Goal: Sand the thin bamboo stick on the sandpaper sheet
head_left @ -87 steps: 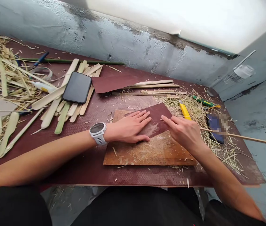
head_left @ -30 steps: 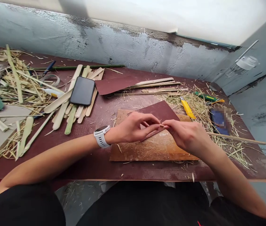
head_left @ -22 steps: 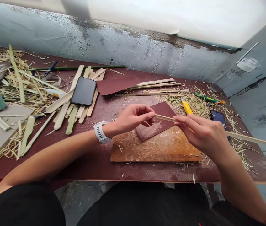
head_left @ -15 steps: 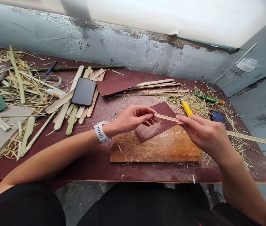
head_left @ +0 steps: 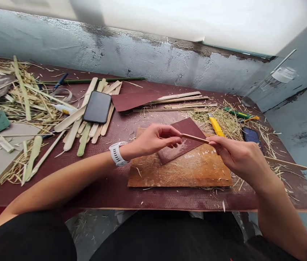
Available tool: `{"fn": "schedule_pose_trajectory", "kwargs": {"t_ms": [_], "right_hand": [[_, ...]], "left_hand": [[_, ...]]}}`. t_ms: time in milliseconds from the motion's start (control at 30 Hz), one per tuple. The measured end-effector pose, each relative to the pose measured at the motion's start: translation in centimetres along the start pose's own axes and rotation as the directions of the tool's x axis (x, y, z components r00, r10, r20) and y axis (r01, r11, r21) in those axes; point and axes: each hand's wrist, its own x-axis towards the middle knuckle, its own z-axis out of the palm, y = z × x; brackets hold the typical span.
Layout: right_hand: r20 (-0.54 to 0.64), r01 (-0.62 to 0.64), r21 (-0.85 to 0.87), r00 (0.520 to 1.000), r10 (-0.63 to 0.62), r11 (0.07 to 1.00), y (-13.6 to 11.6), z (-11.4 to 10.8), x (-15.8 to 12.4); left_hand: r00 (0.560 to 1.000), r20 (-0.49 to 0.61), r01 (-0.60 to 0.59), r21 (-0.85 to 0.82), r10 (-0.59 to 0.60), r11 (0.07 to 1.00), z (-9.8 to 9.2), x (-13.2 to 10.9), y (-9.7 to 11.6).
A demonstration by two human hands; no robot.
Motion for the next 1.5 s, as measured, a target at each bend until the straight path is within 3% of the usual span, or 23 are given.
{"fn": "schedule_pose_trajectory", "kwargs": {"t_ms": [267,567,733,900,1167,1500], "right_hand": [[0.019,0.029,0.022,0.999,-0.03,0.999,0.0,0.3,0.2],[0.089,0.002,0.055,0.996,-0.006,0.998,0.0,1.0,0.0],[0.188,-0.061,0.102,0.981,0.041,0.993,-0.2,1.3,0.3],[0.375,-0.158,0.234,0.925,0.061,0.959,-0.3,0.8,0.8],[0.564,-0.309,0.39,0.825,0.04,0.867,0.4,-0.2,0.9],[0.582,-0.323,0.411,0.813,0.027,0.853,1.1,0.2,1.1]], "left_hand": [[1.0,-0.014,0.013,-0.012,-0.013,1.0,0.0,0.1,0.1],[1.0,-0.006,-0.003,0.25,0.005,0.968,0.1,-0.4,0.7],[0.986,0.007,0.163,0.097,-0.164,0.982,-0.5,-0.2,0.5],[0.937,0.073,0.344,-0.019,-0.342,0.939,-1.3,0.2,0.4],[0.907,0.235,0.382,-0.11,-0.35,0.918,-1.4,0.0,0.3],[0.906,0.244,0.366,-0.04,-0.346,0.93,-1.4,0.1,0.3]]}}
